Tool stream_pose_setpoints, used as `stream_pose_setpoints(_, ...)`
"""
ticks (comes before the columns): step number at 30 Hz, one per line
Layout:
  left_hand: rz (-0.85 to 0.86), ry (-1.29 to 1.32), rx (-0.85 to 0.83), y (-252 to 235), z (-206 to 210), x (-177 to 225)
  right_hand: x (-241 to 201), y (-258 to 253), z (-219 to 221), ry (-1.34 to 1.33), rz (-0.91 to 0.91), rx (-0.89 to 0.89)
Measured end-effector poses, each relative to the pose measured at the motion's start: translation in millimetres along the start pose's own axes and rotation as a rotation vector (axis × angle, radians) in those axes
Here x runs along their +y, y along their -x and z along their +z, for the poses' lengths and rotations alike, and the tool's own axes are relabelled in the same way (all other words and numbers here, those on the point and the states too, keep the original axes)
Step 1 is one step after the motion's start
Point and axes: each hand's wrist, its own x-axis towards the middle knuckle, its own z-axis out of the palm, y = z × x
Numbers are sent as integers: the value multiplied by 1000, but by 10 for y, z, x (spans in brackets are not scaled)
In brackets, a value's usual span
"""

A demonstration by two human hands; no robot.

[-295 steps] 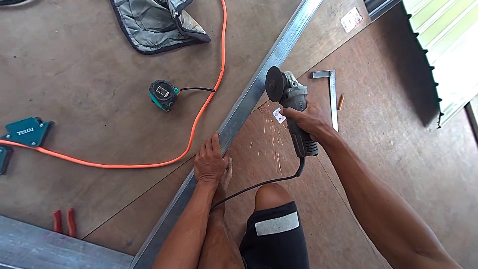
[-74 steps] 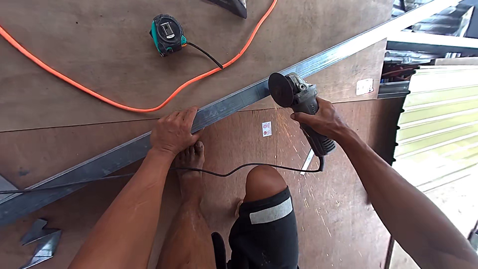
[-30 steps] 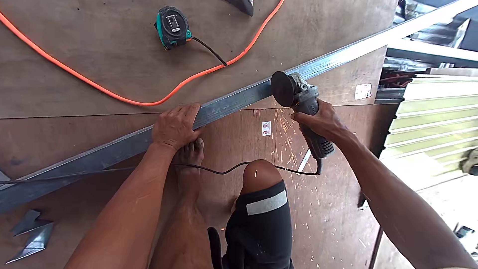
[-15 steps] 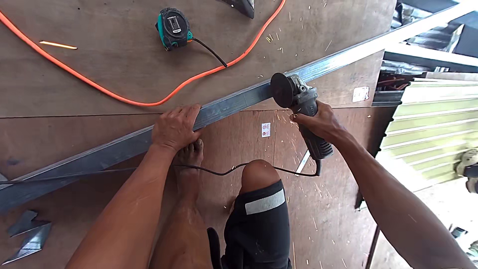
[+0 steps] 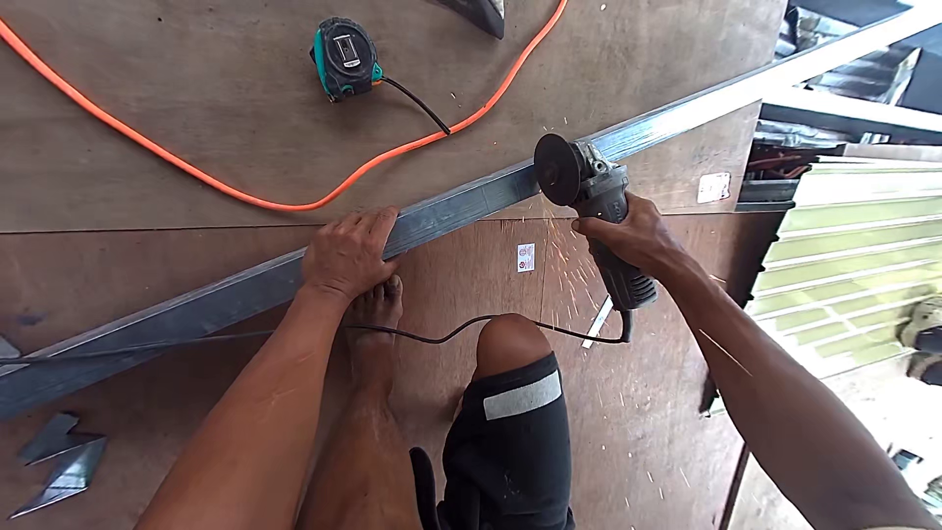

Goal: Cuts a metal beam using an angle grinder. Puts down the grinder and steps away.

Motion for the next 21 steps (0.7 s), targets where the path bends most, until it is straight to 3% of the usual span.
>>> stream_pose_setpoints(15, -5, -9, -26, -4, 26, -18, 41, -42, -6, 38, 13, -1)
stream_pose_setpoints(21, 2, -17, 3, -1, 48, -28, -56, -42, -19, -206, 35, 5)
